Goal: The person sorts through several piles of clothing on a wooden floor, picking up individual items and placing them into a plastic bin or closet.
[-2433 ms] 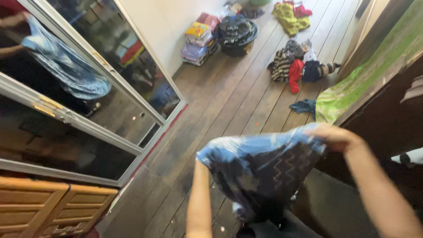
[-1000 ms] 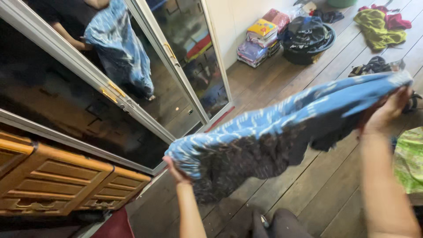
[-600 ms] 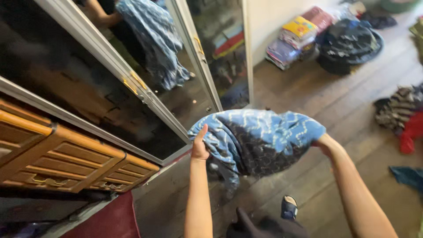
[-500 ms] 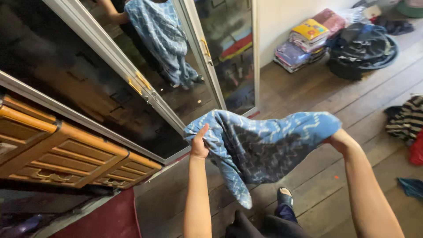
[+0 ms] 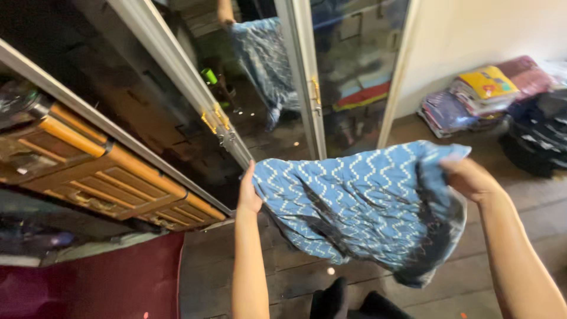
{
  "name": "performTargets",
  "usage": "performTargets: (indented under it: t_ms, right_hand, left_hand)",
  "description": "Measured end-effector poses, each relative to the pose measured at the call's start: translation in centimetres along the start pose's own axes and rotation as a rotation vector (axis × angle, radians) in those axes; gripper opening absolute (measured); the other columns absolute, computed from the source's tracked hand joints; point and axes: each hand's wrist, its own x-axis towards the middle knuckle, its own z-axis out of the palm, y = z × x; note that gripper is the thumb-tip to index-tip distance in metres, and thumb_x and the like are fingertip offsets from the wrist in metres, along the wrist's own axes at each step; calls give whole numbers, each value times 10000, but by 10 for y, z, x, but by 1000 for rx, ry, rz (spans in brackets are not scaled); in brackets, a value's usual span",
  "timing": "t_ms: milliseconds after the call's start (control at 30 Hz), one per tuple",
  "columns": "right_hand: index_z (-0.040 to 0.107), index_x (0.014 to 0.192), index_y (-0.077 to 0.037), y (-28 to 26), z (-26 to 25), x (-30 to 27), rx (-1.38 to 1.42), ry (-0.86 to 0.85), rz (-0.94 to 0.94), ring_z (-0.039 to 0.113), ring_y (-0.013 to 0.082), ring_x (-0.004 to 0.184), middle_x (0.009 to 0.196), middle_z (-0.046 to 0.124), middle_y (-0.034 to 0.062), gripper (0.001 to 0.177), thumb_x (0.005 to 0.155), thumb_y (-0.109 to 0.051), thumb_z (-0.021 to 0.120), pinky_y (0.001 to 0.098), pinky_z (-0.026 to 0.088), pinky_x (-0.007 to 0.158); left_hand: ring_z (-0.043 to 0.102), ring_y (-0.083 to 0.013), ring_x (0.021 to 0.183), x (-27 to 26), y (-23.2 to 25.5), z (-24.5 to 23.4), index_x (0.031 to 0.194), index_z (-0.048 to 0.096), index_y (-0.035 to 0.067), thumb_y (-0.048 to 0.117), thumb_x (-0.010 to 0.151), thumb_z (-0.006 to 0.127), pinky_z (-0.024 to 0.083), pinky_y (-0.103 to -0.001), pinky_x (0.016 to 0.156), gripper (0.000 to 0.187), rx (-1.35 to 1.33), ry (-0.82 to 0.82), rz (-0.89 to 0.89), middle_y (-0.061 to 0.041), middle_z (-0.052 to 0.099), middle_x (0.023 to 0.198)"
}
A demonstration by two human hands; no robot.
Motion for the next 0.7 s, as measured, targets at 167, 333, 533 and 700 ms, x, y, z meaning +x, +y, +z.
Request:
performTargets:
  t_ms: [167, 333, 533, 700]
  right_hand:
    - [747, 1098, -10, -7, -3, 100, -559, 213, -60, 648, 163, 881, 998, 737, 74, 385, 1085, -375, 626, 355, 523, 815]
    - [744, 1039, 99, -24, 21, 128, -893, 315, -132, 655, 214, 797, 848, 734, 199, 499, 1094, -391, 671, 401, 541, 788]
    - [515, 1489, -33, -70, 130, 105, -591, 46, -464, 658, 163, 863, 1205, 643, 15, 698, 935, -413, 704, 337, 538, 690]
    - [775, 1145, -138, -90, 220, 101, -1498, -349, -106, 746, 246, 937, 998, 785, 97, 333, 851, -294, 787, 367, 566, 833]
  left_hand:
    - [711, -232, 986, 55, 22, -77, 1088, 708, 10, 435, 929, 671, 544, -396, 917, 456, 35, 74, 77, -99, 763, 1064]
    - [693, -210, 966, 84, 77, -164, 1095, 706, 48, 308, 926, 737, 509, -380, 853, 312, 273, 241, 91, -62, 750, 1040]
    - [657, -143, 899, 119, 140, -233, 1058, 780, 8, 294, 903, 798, 510, -301, 821, 325, 866, 229, 274, -42, 760, 996]
    - [659, -231, 714, 142, 213, -280, 1047, 709, 61, 333, 846, 748, 544, -303, 572, 340, 609, 446, 119, -43, 715, 896]
